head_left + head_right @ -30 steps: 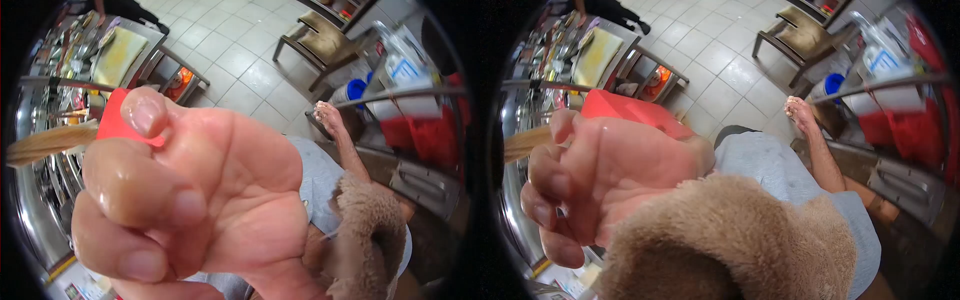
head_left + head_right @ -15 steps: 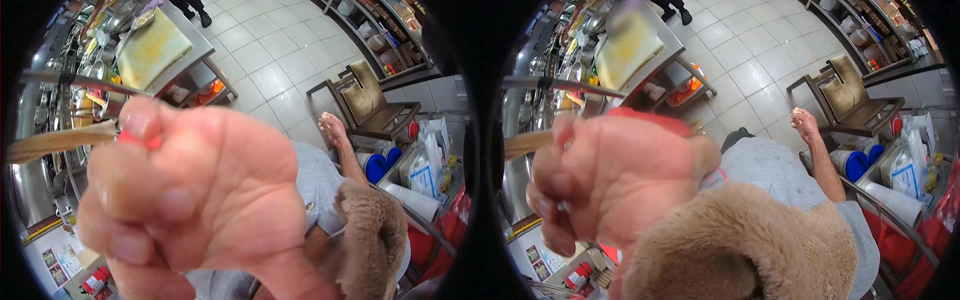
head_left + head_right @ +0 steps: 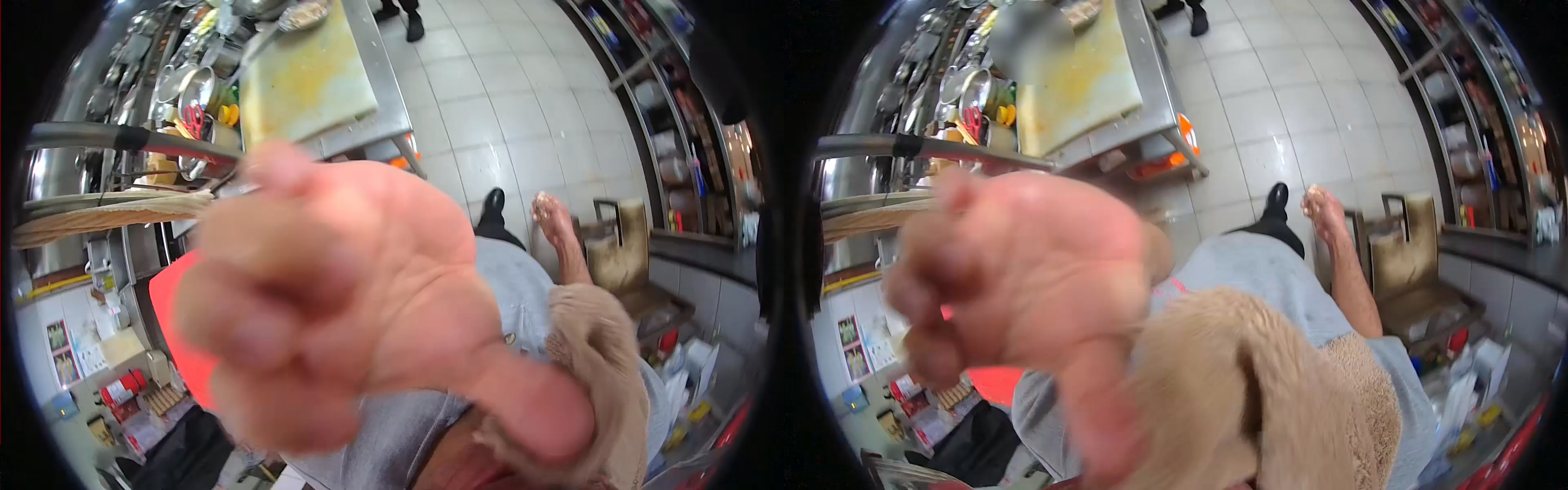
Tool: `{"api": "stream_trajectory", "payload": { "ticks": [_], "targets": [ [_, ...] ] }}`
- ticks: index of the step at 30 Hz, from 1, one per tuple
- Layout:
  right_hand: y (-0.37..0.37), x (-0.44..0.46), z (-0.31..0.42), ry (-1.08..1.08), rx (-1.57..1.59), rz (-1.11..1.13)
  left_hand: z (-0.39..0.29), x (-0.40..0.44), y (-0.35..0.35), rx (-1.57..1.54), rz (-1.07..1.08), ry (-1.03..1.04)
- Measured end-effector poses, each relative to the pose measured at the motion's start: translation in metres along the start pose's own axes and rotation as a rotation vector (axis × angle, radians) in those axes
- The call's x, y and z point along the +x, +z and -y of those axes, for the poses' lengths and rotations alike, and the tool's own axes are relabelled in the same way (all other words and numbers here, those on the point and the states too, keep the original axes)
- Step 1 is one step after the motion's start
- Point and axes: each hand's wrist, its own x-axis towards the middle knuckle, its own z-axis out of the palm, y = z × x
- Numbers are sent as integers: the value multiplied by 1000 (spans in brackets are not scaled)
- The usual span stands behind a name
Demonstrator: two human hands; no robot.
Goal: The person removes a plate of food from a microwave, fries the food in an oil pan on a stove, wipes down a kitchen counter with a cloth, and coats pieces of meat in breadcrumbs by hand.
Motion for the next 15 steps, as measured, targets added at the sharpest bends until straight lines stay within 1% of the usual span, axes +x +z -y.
{"api": "stream_trajectory", "payload": {
  "ticks": [1,3,5,7,9,10,12,13,15],
  "targets": [
    [-1,21,10,-4,-15,24,15,-4,15,50,20,32],
    [-6,53,31,-39,-81,91,43,-24,23,116,161,-25],
    [-5,78,66,-34,-96,124,81,-23,27,270,278,-9],
    [-8,105,104,-49,-98,168,105,10,19,581,314,69],
    [-20,133,142,-11,-85,170,117,64,7,679,289,317],
    [-26,146,162,-30,-106,191,117,88,9,717,296,417],
    [-34,173,199,-11,-129,118,112,126,18,770,405,593],
    [-34,187,215,-12,-144,134,109,140,25,785,482,669],
    [-40,208,243,-32,-145,98,108,154,42,797,638,734]
  ]
}}
